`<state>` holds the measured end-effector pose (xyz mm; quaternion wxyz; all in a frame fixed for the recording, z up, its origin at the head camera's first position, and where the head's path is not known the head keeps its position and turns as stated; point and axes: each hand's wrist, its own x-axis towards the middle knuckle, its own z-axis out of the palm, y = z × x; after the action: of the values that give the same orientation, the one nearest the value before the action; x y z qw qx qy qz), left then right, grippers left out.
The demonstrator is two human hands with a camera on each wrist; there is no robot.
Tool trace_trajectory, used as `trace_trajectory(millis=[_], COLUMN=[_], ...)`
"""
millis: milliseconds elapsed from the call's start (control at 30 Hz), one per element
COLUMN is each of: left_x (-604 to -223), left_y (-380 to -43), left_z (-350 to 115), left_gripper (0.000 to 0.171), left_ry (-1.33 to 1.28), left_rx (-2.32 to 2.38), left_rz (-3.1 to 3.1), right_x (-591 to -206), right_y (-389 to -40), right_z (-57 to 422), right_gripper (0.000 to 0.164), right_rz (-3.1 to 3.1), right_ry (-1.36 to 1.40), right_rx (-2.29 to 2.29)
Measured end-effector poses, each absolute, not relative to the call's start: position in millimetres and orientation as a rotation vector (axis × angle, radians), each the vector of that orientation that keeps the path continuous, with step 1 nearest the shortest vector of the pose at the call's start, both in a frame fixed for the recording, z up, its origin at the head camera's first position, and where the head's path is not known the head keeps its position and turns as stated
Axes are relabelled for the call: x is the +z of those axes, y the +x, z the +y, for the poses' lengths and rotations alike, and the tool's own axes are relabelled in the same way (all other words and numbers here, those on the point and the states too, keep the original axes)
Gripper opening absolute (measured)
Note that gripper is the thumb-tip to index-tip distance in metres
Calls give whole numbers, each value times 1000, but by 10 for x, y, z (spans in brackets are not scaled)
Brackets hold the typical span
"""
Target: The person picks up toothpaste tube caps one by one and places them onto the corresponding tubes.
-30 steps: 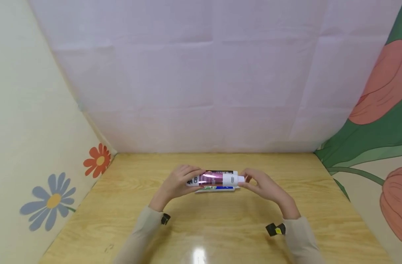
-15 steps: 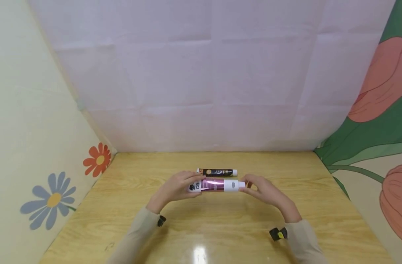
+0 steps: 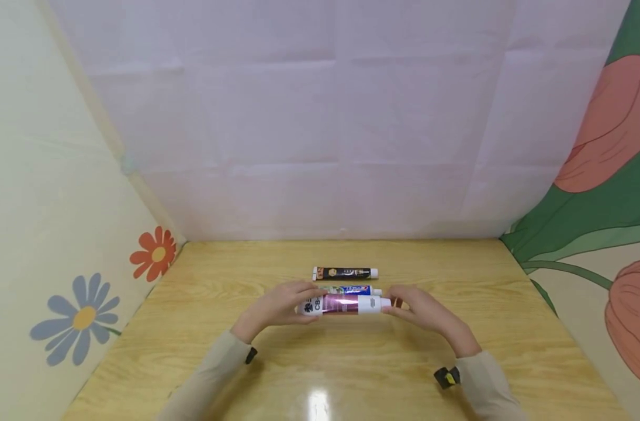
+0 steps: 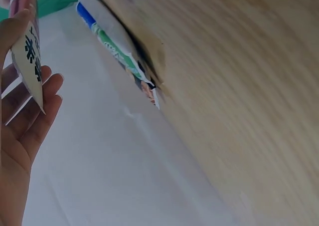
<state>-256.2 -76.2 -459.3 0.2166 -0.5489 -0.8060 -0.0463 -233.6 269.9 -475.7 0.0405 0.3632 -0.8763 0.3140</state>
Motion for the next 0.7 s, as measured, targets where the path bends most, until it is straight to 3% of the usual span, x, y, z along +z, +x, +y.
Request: trace_trajectory(millis=[700], left_x=[-4745], left_y=[-2463], left_z=[-779], left_gripper=[63], left_ry=[-1459], left_rx=[78], left_rz=[-2557], right_x=[-4967], right_y=[-2331], right_z=[2668], right_gripper=[21], right_rz=[-2825], right_ry=[1111], right_rx=[899])
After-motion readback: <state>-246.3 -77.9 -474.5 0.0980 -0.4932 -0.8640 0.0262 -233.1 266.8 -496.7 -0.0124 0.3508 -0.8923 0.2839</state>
